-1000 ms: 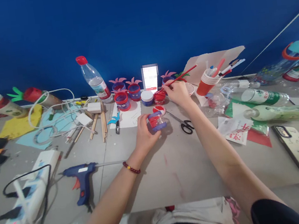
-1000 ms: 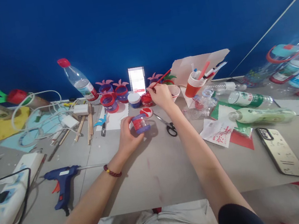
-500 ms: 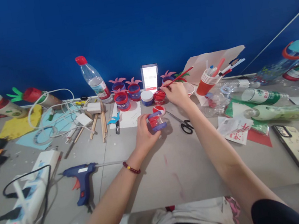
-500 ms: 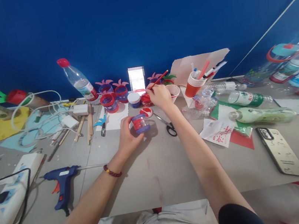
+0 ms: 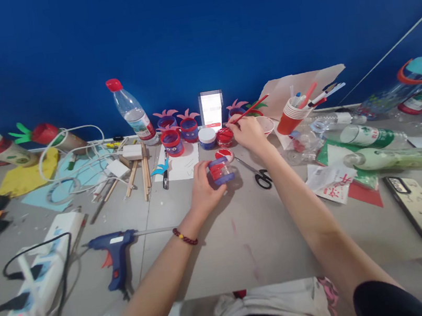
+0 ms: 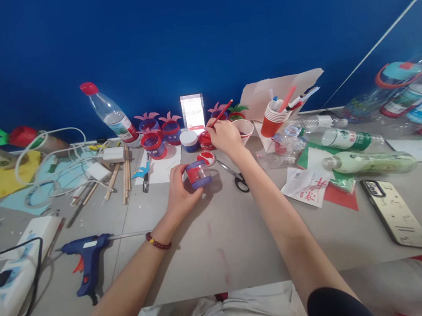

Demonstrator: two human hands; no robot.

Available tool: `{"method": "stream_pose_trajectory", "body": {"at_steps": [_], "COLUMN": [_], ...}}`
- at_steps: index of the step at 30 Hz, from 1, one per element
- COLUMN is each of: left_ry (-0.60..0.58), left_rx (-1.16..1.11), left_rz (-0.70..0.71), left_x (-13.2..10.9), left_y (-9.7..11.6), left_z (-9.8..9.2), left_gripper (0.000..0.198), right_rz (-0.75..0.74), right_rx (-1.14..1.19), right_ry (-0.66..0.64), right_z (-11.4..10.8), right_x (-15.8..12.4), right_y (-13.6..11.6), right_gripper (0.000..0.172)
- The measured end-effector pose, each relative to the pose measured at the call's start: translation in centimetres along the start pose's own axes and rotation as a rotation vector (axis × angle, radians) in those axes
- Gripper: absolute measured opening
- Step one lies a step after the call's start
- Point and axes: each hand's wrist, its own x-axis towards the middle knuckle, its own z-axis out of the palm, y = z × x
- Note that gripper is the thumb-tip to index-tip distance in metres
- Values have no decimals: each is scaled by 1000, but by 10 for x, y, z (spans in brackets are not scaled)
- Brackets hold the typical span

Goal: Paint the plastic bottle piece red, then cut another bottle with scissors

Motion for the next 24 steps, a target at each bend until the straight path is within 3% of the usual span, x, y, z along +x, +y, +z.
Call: {"method": "stream_pose_trajectory", "body": {"at_steps": [13,24], "left_ry": [-12,-11], "left_rx": [11,21], "left_rz": [-17,-9], "left_x": [0,0], "left_y": [1,0], "left_z": [0,0], "left_gripper": [61,61], "right_rz": [28,22], "right_rx": [32,42], "right_ry": [0,84], "right_z": [-7,-4], "right_x": [0,1], "right_y": [-2,1], "right_gripper": [29,30]}}
